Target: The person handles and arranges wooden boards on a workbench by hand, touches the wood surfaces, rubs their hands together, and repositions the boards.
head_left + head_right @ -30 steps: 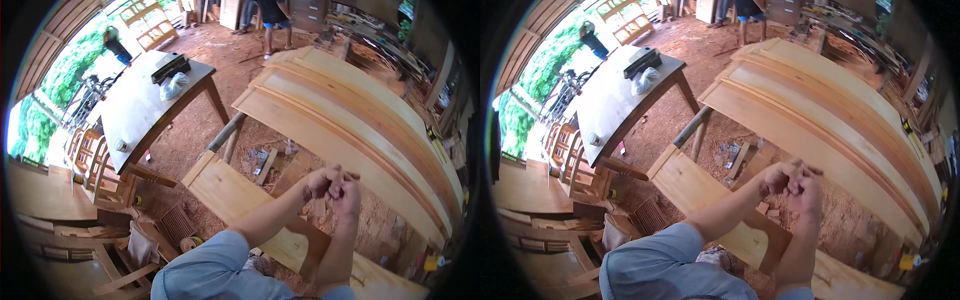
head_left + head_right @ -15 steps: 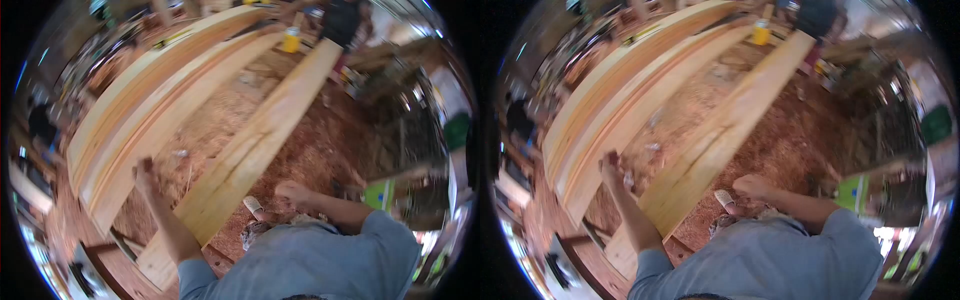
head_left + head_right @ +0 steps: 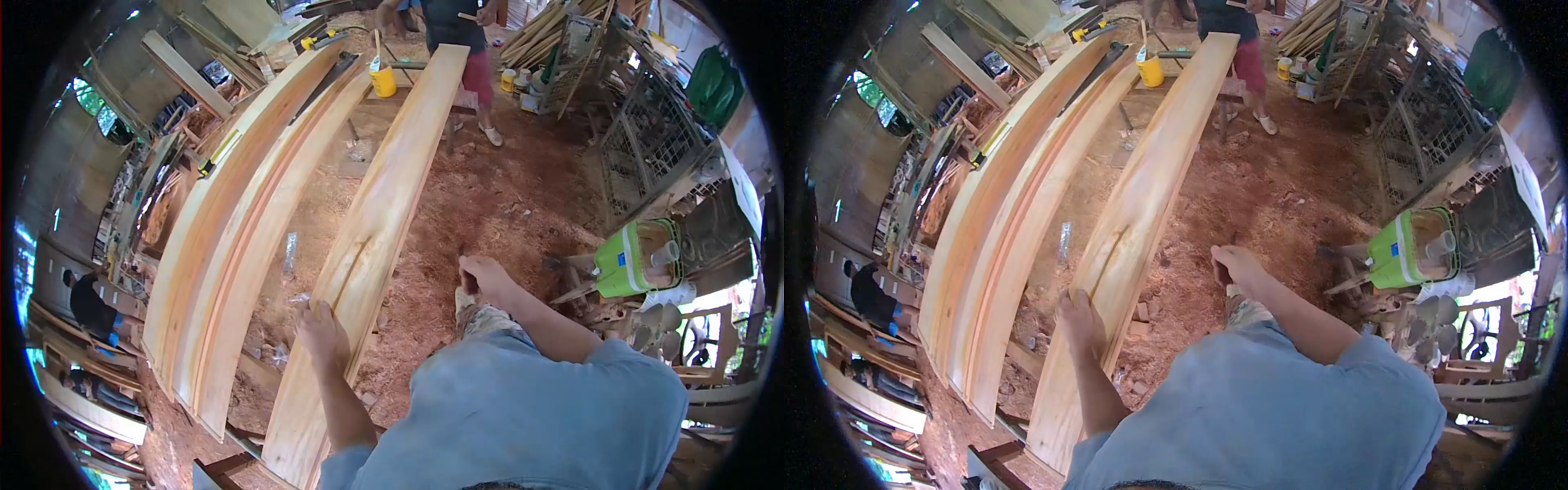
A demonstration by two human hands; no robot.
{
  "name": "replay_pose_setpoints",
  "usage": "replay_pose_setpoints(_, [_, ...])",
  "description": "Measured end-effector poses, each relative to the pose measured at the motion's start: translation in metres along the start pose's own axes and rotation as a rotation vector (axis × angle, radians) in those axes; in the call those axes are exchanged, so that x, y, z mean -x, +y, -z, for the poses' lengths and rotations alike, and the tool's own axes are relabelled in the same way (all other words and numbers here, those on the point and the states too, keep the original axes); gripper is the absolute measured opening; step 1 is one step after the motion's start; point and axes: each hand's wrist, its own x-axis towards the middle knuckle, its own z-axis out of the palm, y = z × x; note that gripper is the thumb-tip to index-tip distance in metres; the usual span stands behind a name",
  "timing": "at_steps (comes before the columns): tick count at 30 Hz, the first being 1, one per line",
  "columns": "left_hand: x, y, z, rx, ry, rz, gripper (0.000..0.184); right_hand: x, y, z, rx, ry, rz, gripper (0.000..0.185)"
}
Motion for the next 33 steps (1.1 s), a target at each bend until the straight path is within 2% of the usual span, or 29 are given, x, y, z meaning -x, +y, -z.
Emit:
replay_pose_setpoints(2, [-0.003, -0.011, -0.009, 0.017, -0.056, 0.141, 0.043, -0.038, -0.011, 0.002, -0.014, 0.004, 0.023, 0.021])
replay_pose_setpoints(3, [-0.006, -0.013, -0.006, 0.007, -0.044, 0.146, 0.043, -0.054, -0.023, -0.001, -0.026, 0.020, 0.044, 0.018])
replay_pose_setpoints(5, [-0.014, -0.016, -0.003, 0.289, -0.232, 0.386, 0.036, -0.084, -0.047, -0.004, -0.074, 0.015, 0.066, 0.015])
replay_pose_setpoints(6, [-0.015, -0.016, -0.006, 0.280, -0.222, 0.390, 0.036, -0.100, -0.060, -0.002, -0.119, 0.029, 0.084, 0.012])
replay_pose_setpoints(8, [-0.014, -0.019, -0.010, 0.254, -0.192, 0.535, 0.034, -0.146, -0.079, 0.013, -0.140, -0.022, 0.069, 0.010])
replay_pose_setpoints(9, [-0.013, -0.020, -0.019, 0.243, -0.102, 0.463, 0.037, -0.173, -0.088, 0.020, -0.180, 0.012, 0.063, 0.011])
replay_pose_setpoints(10, [-0.020, -0.020, -0.036, 0.237, -0.095, 0.459, 0.037, -0.202, -0.099, 0.026, -0.218, 0.050, 0.060, 0.012])
replay_pose_setpoints(11, [-0.027, -0.015, -0.052, 0.215, -0.077, 0.364, 0.039, -0.230, -0.109, 0.031, -0.224, 0.103, 0.041, 0.016])
replay_pose_setpoints(12, [-0.038, 0.012, -0.051, 0.188, -0.065, 0.276, 0.041, -0.258, -0.121, 0.033, -0.223, 0.098, 0.030, 0.016])
replay_pose_setpoints(13, [-0.054, 0.046, -0.059, 0.254, -0.124, 0.292, 0.046, -0.287, -0.135, 0.035, -0.183, 0.188, 0.022, 0.020])
replay_pose_setpoints(14, [-0.071, 0.051, -0.096, 0.275, -0.196, 0.130, 0.053, -0.316, -0.146, 0.038, -0.142, 0.276, 0.015, 0.024])
replay_pose_setpoints(15, [-0.092, 0.088, -0.110, 0.095, -0.226, 0.041, 0.060, -0.347, -0.149, 0.042, -0.140, 0.271, 0.005, 0.024])
replay_pose_setpoints(17, [-0.137, 0.159, -0.139, 0.156, -0.353, -0.045, 0.067, -0.401, -0.151, 0.055, -0.093, 0.297, 0.160, 0.032])
replay_pose_setpoints(18, [-0.154, 0.179, -0.164, 0.136, -0.376, -0.086, 0.070, -0.404, -0.157, 0.055, -0.086, 0.294, 0.153, 0.032])
replay_pose_setpoints(20, [-0.187, 0.217, -0.194, 0.120, -0.404, -0.118, 0.072, -0.396, -0.161, 0.055, 0.289, 0.431, 0.236, 0.033])
replay_pose_setpoints(22, [-0.213, 0.262, -0.187, 0.015, -0.679, -0.092, 0.073, -0.415, -0.143, 0.070, 0.281, 0.400, 0.236, 0.038])
replay_pose_setpoints(25, [-0.222, 0.288, -0.187, -0.059, -0.752, -0.095, 0.071, -0.403, -0.138, 0.077, 0.240, 0.356, 0.202, 0.041])
replay_pose_setpoints(30, [-0.223, 0.290, -0.164, -0.182, -0.933, -0.074, 0.068, -0.365, -0.140, 0.061, 0.140, 0.262, 0.216, 0.037])
replay_pose_setpoints(32, [-0.204, 0.267, -0.147, -0.186, -0.889, -0.112, 0.063, -0.325, -0.149, 0.045, 0.343, 0.141, 0.079, 0.034])
replay_pose_setpoints(33, [-0.188, 0.247, -0.133, -0.123, -0.807, -0.167, 0.060, -0.312, -0.149, 0.044, 0.332, 0.147, 0.076, 0.034])
